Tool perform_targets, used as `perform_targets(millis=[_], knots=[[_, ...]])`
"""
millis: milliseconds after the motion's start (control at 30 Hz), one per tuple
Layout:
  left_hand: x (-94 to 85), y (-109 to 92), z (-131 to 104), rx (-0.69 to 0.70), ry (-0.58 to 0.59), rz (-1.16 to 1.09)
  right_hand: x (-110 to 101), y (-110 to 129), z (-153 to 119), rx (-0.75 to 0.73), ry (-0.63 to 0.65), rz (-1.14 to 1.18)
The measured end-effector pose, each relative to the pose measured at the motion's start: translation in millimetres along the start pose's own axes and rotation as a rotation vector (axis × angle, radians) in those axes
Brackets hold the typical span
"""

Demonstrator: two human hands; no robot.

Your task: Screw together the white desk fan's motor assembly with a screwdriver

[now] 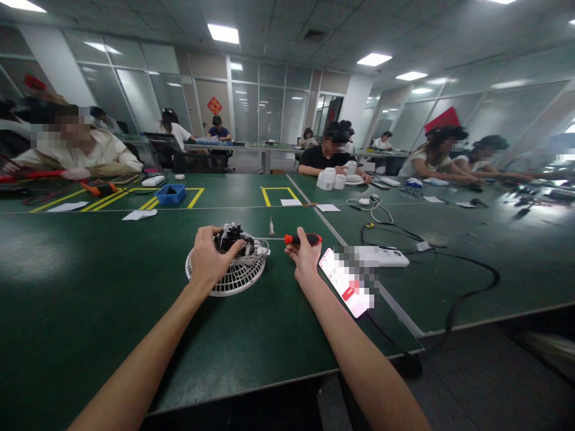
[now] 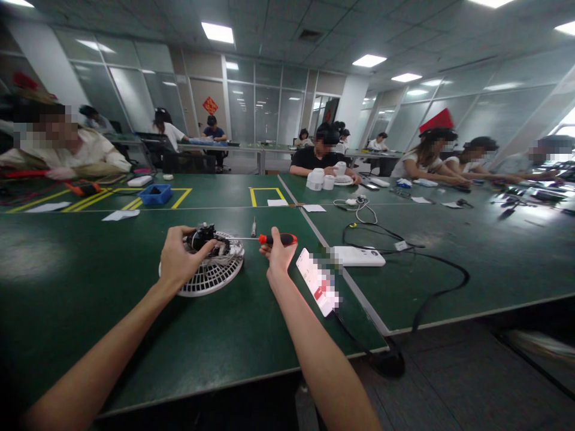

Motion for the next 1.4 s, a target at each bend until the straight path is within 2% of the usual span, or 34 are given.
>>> perform_targets(millis=[133, 267, 433, 567, 867, 1067, 1167, 1400], knots=[[4.2, -6, 6, -0.021, 0.011, 0.007, -3, 2, 3, -0.003, -0.010, 0.073], [8.5, -14, 7, -0.112, 0.038, 0.028, -2, 3, 5, 0.005, 0.019, 0.116], [10.8, -18, 2, -0.193, 0.037, 0.038, 0, -1, 2, -0.010, 0.002, 0.061], [11.4, -16, -3, -0.173, 0.012, 0.024, -2, -3, 0, -0.016, -0.046, 0.018], [12.9, -13, -8, -0.045, -0.038, -0.001, -2, -1, -5, 0.128, -0.044, 0.219], [13.3, -12, -9, -0.056, -0.034, 0.009, 1, 2, -13, 0.121, -0.038, 0.177], [12.8, -13, -9, -0.061, -0.029, 0.010, 0, -1, -13, 0.176, -0.032, 0.139], [11.8, -14, -8, -0.051, -0.023, 0.006, -1, -3, -9, 0.265, -0.001, 0.238]])
Point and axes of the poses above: each hand's wrist, its own z-axis towards the middle knuckle, its own x-axis out of the palm, y = z × x, the point moved 4 cm from there along z, towards the middle knuckle, and after that the axes turned 8 degrees about -y, right-handed, at the moved point
